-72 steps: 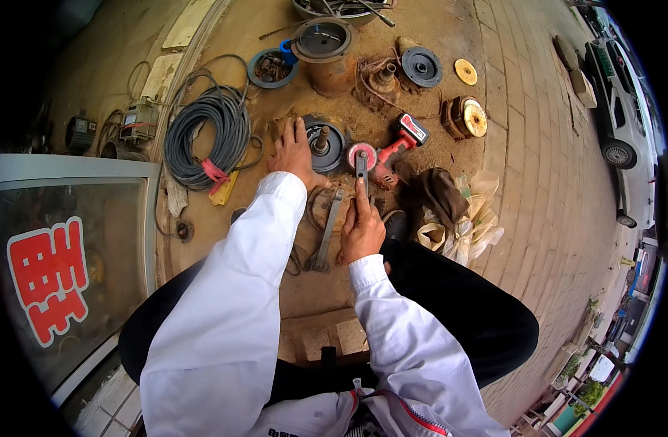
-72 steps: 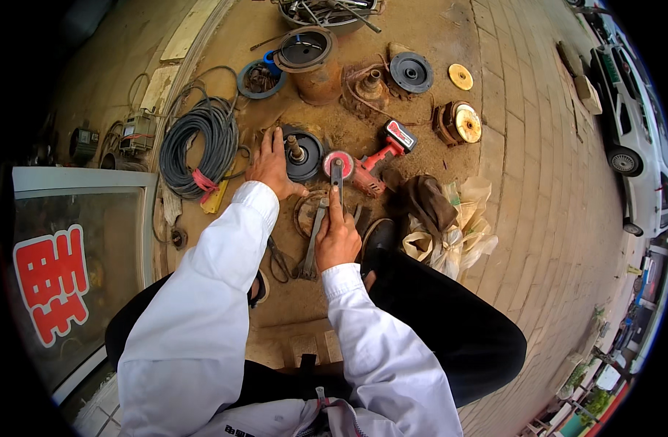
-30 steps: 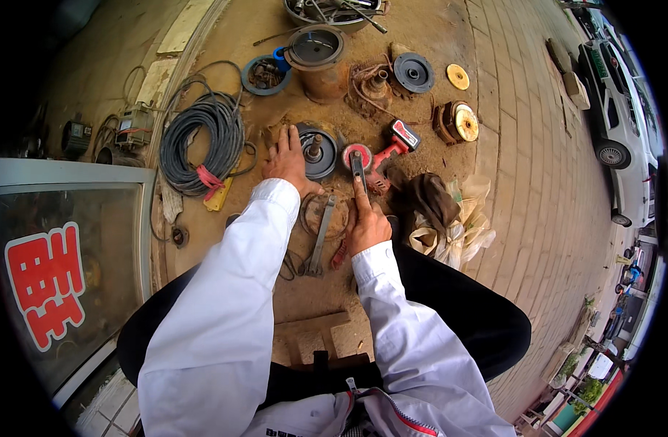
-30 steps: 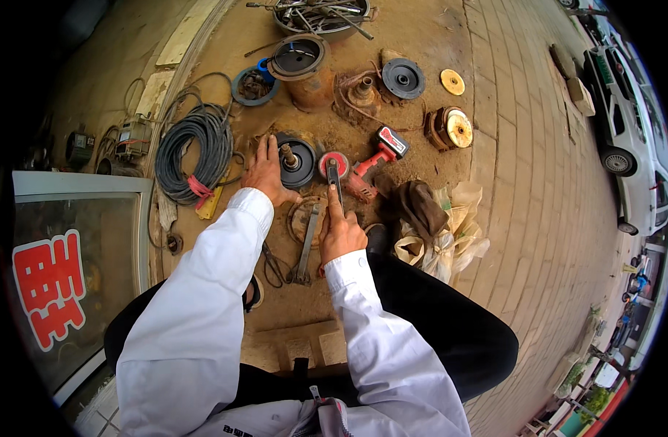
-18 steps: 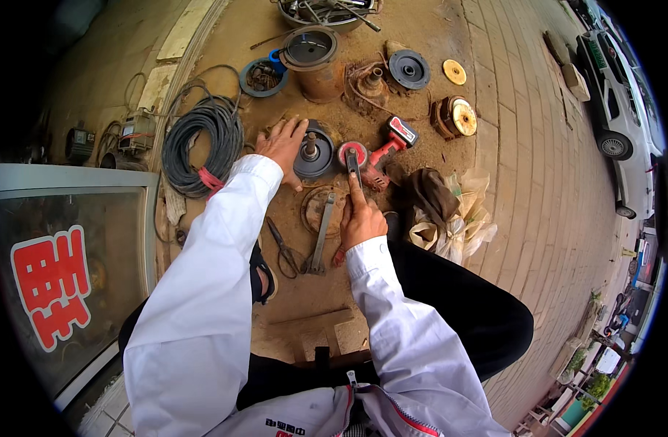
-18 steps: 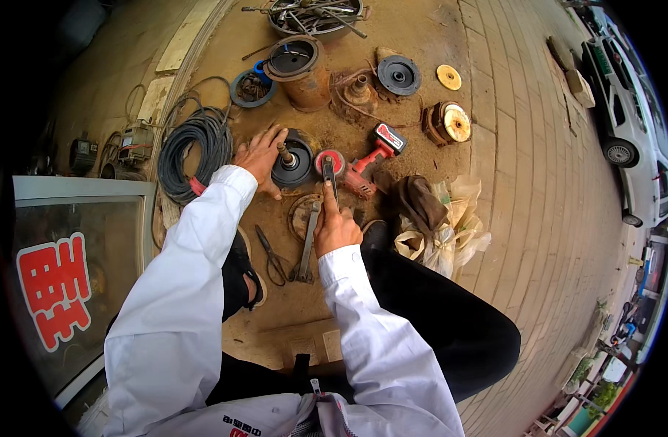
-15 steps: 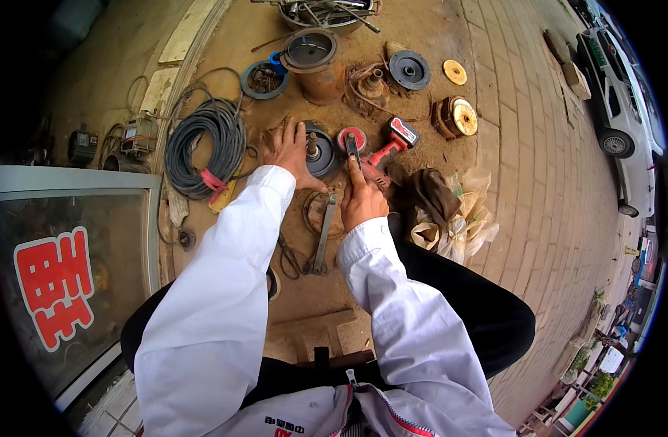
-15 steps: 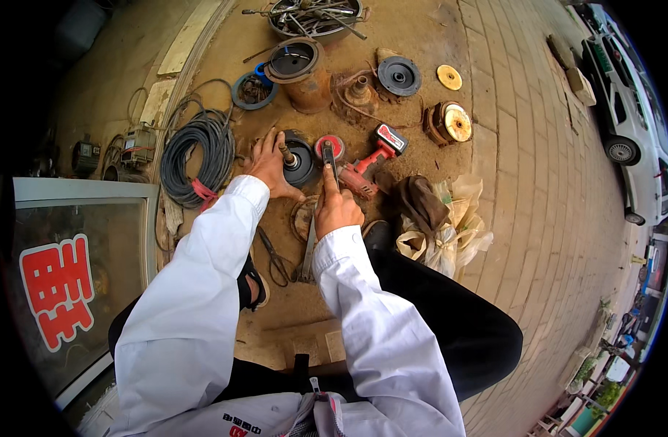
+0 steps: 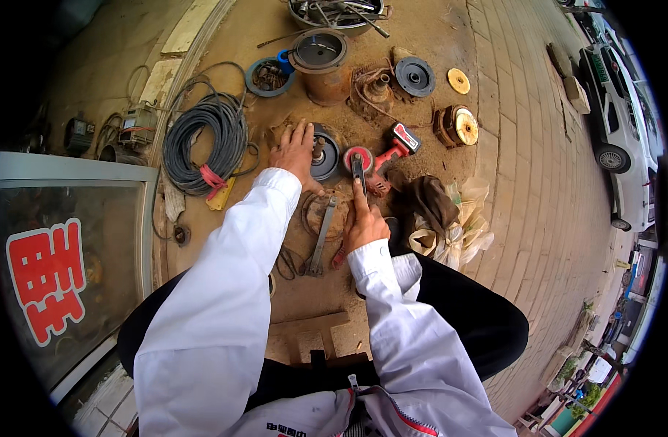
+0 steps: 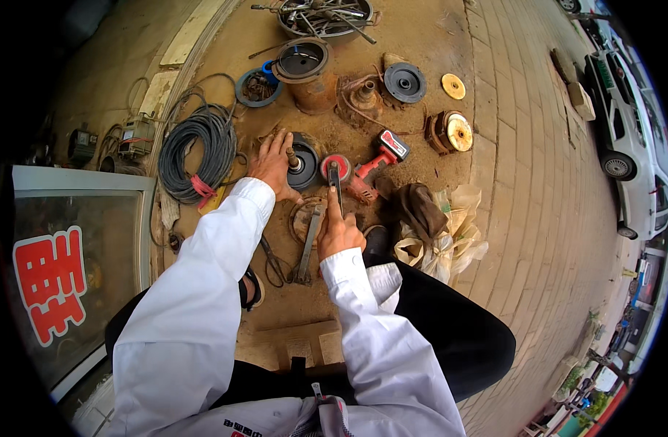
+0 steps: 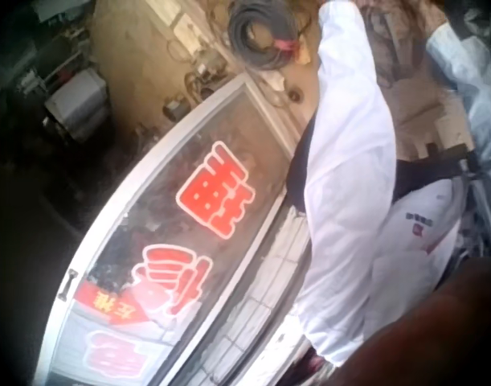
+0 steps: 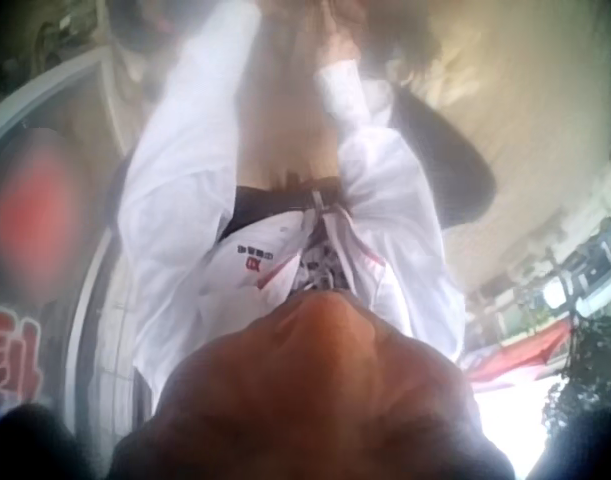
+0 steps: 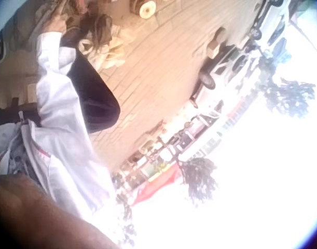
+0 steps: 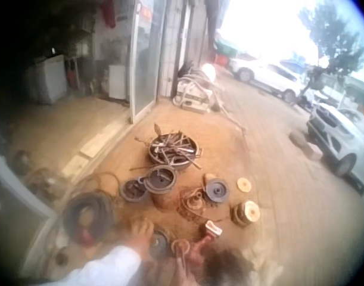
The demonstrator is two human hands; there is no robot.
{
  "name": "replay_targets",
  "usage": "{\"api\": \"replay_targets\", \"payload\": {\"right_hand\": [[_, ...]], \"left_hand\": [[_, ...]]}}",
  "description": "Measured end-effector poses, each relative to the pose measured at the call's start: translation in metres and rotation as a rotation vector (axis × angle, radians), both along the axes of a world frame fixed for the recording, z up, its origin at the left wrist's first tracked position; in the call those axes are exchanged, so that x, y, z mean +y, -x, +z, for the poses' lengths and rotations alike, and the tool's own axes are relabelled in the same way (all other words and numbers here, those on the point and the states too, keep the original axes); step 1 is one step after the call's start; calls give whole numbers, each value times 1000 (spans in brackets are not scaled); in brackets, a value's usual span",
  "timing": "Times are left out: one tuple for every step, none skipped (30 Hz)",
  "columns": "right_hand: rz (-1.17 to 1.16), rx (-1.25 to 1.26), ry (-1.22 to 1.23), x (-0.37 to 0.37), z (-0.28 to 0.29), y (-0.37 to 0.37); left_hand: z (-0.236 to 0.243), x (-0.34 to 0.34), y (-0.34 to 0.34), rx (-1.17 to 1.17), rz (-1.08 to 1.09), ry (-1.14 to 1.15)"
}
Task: The person sits on a low stool and works on a small gray electrical box, using a screwdriver to tighten screws and connect wires. They handle a coiled gray cable, a red power tool, and various metal parts, repeatedly adjusting the box and its connections.
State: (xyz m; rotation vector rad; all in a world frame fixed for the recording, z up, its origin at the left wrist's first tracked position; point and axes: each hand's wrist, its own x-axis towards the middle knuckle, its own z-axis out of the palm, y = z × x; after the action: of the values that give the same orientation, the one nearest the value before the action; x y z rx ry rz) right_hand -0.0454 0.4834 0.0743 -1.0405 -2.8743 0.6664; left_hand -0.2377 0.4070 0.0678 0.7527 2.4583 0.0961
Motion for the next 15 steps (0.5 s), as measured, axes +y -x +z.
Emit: {"api": "replay_targets", "payload": {"right_hand": [[-30,-76,68,-9,0,-13],[-63,-87,90,-11,-2,-14],[-55,-21,30,-7,-4,-5],[-46,50,-26,4,-6,20],[-44,111,-89,21,-11,39],[-5,127,-76,39,-12,56],[32,189,-63,47,-17,62],[56,169,-61,43,-20,54],[87,150,-61,32,-18,39],[75,71,-61,17,-20,18],[31,21,7,4,-18,-3],[9,20,10,-5,-15,-15],[-14,20,14,-10,-13,-19],[5,81,-31,0,-21,-1],[7,197,-113,14,-26,21]], "left_hand": [[2,-2,1,-7,-14,9],[3,1,1,-2,-25,-2],[3,1,0,7,-23,-11],[4,1,2,20,-21,-16],[0,6,-1,24,-27,-27],[-2,9,-2,23,-23,-36],[-2,8,-1,13,-9,-39],[-3,3,-1,3,4,-43],[-2,0,0,-7,23,-49],[2,-1,3,-9,-17,-8],[5,-3,6,-2,-19,-15],[3,-2,2,-10,-39,-29],[2,-2,1,-17,-58,-43],[3,-3,5,-6,-48,-39],[1,-1,4,-1,-59,-44]]}}
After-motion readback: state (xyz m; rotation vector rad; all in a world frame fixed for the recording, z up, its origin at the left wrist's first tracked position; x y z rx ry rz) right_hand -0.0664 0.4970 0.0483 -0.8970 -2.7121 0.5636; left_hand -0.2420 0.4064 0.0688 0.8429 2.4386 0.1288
